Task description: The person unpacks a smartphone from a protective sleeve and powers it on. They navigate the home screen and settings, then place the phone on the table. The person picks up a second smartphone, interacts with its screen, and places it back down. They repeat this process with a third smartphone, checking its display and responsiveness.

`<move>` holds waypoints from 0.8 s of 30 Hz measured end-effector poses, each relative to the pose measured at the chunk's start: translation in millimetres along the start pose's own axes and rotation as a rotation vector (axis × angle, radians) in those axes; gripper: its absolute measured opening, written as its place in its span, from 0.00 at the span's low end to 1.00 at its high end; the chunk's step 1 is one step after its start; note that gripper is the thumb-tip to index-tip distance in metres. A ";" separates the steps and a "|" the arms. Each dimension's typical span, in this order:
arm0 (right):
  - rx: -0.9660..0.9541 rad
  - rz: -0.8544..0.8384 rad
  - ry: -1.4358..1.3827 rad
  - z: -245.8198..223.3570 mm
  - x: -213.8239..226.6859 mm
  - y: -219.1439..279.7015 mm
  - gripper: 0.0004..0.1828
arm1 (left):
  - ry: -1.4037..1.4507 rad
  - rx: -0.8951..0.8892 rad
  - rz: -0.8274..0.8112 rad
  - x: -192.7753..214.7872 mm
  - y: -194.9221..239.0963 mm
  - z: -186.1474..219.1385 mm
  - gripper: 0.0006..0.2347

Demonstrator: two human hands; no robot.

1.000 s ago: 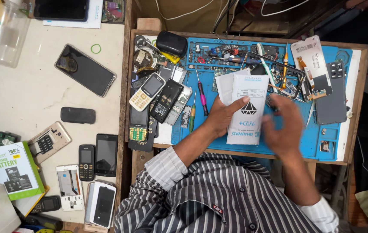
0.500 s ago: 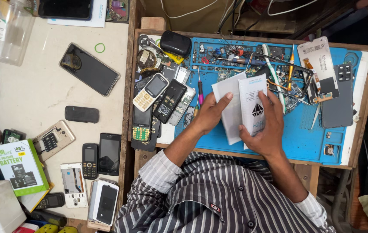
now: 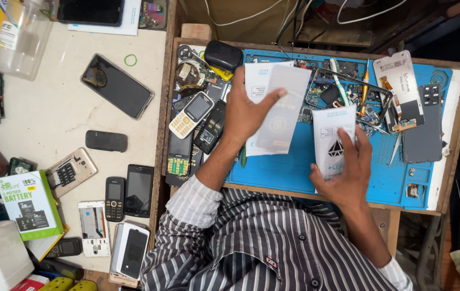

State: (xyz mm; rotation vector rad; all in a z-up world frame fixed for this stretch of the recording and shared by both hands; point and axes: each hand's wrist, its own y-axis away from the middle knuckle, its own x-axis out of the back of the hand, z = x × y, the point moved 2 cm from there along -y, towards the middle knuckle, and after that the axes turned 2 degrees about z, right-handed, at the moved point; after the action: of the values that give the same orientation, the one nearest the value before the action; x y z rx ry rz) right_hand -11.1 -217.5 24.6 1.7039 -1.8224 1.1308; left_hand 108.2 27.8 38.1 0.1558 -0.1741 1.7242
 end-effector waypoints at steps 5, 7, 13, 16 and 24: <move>-0.030 -0.096 0.290 4.9 -3.9 8.9 0.49 | -0.009 -0.025 -0.096 -18.2 -8.8 -17.8 0.21; -0.030 -0.097 0.286 7.4 -5.8 9.7 0.49 | -0.051 -0.064 -0.142 -24.6 -9.0 -24.1 0.26; -0.024 -0.031 0.135 4.5 1.3 6.4 0.46 | -0.168 -0.113 -0.173 -15.8 -12.0 -16.9 0.43; -0.019 -0.004 -0.008 2.5 8.9 2.5 0.45 | -0.340 0.004 -0.272 -5.9 -8.1 -4.9 0.46; -0.006 -0.030 -0.426 -22.4 17.9 -31.9 0.44 | -0.052 -0.104 -0.253 -20.4 38.7 24.3 0.43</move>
State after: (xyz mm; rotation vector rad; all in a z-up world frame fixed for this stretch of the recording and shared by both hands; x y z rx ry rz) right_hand 11.1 -209.3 60.4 2.0821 -2.0262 0.7889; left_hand 73.3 -2.9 56.7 0.1402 -0.2702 1.4569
